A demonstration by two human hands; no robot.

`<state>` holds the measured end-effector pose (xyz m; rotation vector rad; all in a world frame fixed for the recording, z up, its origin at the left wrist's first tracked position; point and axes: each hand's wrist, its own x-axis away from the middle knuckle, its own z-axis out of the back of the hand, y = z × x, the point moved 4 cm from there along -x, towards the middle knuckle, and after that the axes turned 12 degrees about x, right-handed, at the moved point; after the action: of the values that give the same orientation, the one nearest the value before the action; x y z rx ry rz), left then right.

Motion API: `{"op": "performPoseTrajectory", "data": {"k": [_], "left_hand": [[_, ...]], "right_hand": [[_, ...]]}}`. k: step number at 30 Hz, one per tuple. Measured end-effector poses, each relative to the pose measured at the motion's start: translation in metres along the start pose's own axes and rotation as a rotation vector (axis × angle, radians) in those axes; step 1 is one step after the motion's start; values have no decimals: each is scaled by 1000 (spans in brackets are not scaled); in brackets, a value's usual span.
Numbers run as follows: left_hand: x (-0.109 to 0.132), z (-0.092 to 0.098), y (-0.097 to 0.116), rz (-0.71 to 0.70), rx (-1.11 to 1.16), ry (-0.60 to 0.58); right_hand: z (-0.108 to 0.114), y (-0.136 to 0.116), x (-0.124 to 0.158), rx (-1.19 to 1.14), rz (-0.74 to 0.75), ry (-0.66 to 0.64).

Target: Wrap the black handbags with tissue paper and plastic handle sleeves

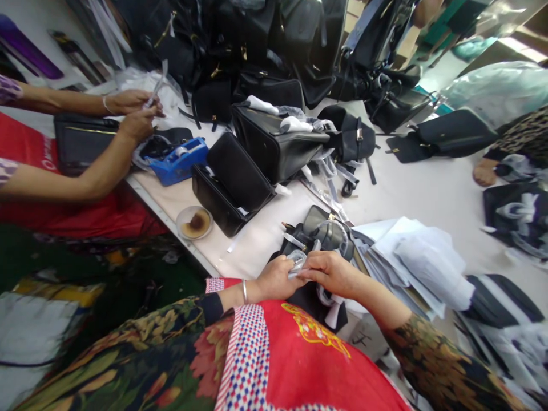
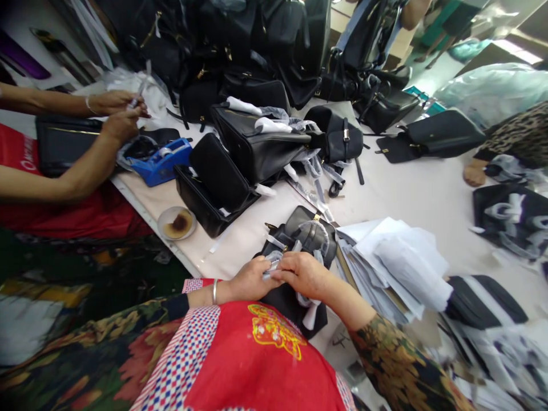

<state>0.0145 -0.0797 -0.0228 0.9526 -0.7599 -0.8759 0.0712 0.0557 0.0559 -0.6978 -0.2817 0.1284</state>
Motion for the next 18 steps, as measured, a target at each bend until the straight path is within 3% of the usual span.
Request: {"op": "performPoseTrajectory", "data": {"k": [9, 14, 18], "left_hand": [[3, 2, 0, 51, 60, 42], [2, 1, 0, 58, 59, 11], [0, 3, 2, 60, 54, -24]], "right_hand": [[-7, 22, -12, 127, -291, 15], [-4, 22, -19, 223, -269, -37], [3, 17, -25, 199, -150, -68]]}}
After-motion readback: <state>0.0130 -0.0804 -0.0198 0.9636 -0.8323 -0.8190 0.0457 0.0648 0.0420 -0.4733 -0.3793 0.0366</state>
